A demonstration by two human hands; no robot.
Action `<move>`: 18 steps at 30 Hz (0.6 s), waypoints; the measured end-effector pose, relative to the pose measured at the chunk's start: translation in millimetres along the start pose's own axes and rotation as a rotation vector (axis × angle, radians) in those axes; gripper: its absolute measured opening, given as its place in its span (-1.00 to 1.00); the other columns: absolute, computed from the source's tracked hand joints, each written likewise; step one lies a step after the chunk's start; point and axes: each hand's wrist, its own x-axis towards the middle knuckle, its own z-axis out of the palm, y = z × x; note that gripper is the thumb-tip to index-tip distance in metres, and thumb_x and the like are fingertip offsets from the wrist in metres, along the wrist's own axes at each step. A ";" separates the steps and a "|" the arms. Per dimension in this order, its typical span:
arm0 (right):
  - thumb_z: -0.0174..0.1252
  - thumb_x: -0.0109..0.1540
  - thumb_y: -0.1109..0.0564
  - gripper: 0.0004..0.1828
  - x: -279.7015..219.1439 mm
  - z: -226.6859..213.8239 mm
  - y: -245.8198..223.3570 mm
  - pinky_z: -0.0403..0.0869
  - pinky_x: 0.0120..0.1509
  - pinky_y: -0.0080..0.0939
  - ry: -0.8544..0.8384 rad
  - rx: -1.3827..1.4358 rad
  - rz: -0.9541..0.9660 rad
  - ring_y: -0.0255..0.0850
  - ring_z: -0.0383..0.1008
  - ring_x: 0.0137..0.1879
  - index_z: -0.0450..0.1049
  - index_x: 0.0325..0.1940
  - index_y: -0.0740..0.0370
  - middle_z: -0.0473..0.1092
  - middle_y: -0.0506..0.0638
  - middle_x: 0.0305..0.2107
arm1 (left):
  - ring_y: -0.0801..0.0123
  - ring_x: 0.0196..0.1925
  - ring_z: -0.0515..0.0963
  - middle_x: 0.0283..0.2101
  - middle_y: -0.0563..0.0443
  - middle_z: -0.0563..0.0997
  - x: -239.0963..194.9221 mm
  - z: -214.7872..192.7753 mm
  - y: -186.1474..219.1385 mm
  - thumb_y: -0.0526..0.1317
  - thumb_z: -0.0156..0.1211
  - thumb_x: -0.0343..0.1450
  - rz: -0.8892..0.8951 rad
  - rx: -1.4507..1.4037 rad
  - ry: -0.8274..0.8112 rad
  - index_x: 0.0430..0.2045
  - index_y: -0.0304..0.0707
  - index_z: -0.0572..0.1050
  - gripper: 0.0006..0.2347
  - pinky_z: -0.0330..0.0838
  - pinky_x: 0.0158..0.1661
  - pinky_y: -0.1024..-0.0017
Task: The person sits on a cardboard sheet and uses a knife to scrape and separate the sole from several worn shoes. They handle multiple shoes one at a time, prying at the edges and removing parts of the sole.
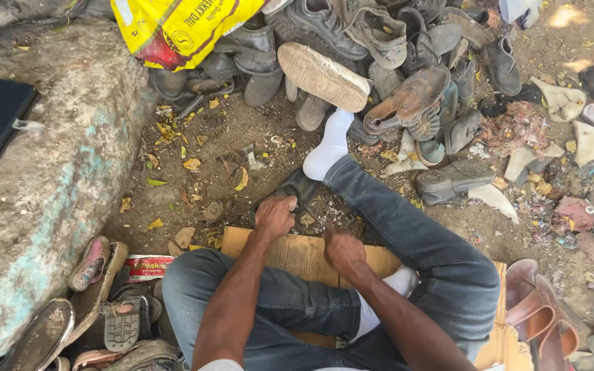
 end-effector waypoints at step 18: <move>0.08 0.38 0.00 -0.56 96.0 84.0 22.3 0.14 -0.63 -0.22 -0.188 1.230 0.238 -0.31 0.09 -0.66 0.50 0.19 0.38 0.26 -0.07 -0.59 | 0.16 -0.36 0.57 -0.42 -0.17 0.59 15.1 23.6 -31.7 -0.25 0.52 0.20 -0.263 -0.390 0.107 -0.48 -0.35 0.46 -0.73 0.43 -0.26 0.20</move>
